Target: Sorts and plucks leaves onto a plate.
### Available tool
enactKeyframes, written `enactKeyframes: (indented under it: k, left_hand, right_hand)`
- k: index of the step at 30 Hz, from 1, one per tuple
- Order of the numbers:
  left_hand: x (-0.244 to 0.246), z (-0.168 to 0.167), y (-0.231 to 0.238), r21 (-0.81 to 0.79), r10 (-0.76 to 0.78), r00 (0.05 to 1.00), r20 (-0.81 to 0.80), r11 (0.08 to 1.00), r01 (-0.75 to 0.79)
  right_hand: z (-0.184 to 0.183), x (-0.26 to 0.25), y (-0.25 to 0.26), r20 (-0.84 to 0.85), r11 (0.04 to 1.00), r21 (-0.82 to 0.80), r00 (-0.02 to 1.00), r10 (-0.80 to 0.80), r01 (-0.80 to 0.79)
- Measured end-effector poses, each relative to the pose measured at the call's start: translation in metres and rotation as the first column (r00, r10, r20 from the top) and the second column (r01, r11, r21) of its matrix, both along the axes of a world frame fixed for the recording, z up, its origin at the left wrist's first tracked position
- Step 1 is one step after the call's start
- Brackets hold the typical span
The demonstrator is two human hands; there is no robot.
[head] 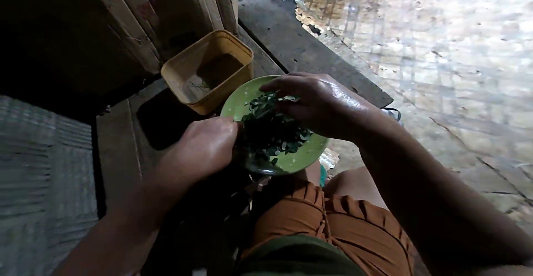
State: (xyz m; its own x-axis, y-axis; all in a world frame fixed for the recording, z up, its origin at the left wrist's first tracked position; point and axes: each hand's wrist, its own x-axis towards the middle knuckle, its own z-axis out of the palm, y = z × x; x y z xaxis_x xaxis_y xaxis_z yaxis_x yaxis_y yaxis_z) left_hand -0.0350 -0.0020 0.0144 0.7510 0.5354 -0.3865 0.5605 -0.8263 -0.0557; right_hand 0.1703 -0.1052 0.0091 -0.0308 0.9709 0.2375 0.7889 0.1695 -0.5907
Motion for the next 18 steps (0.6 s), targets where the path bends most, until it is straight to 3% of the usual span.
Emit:
enactKeyframes:
  k: [3,6,8,12,15,18]
  left_hand:
    - [-0.004,-0.010,-0.003,0.017,0.017,0.994,0.112,1.000,-0.019]
    - [-0.011,-0.020,0.005,0.031,-0.062,0.936,0.347,0.998,0.055]
    - [-0.013,-0.018,0.016,-0.003,-0.072,0.870,0.487,0.996,0.084]
    - [-0.007,-0.006,0.029,-0.145,0.019,0.729,0.684,0.983,0.111]
    - [0.004,-0.001,0.032,-0.359,0.191,0.649,0.736,0.924,0.135]
    - [0.012,0.001,0.033,-0.515,0.319,0.604,0.730,0.838,0.181]
  right_hand:
    - [-0.002,0.009,-0.008,-0.054,0.999,0.040,0.998,0.014,-0.011]
    - [-0.005,0.018,-0.024,-0.026,0.997,0.072,1.000,-0.011,0.013]
    - [-0.012,0.019,-0.038,0.099,0.997,0.028,0.992,-0.079,0.077]
    - [-0.032,0.009,-0.048,0.410,0.967,0.018,0.880,-0.238,0.253]
    - [-0.042,0.000,-0.040,0.369,0.972,0.043,0.900,-0.232,0.233]
    - [-0.044,-0.004,-0.032,0.175,0.988,-0.011,0.973,-0.153,0.157]
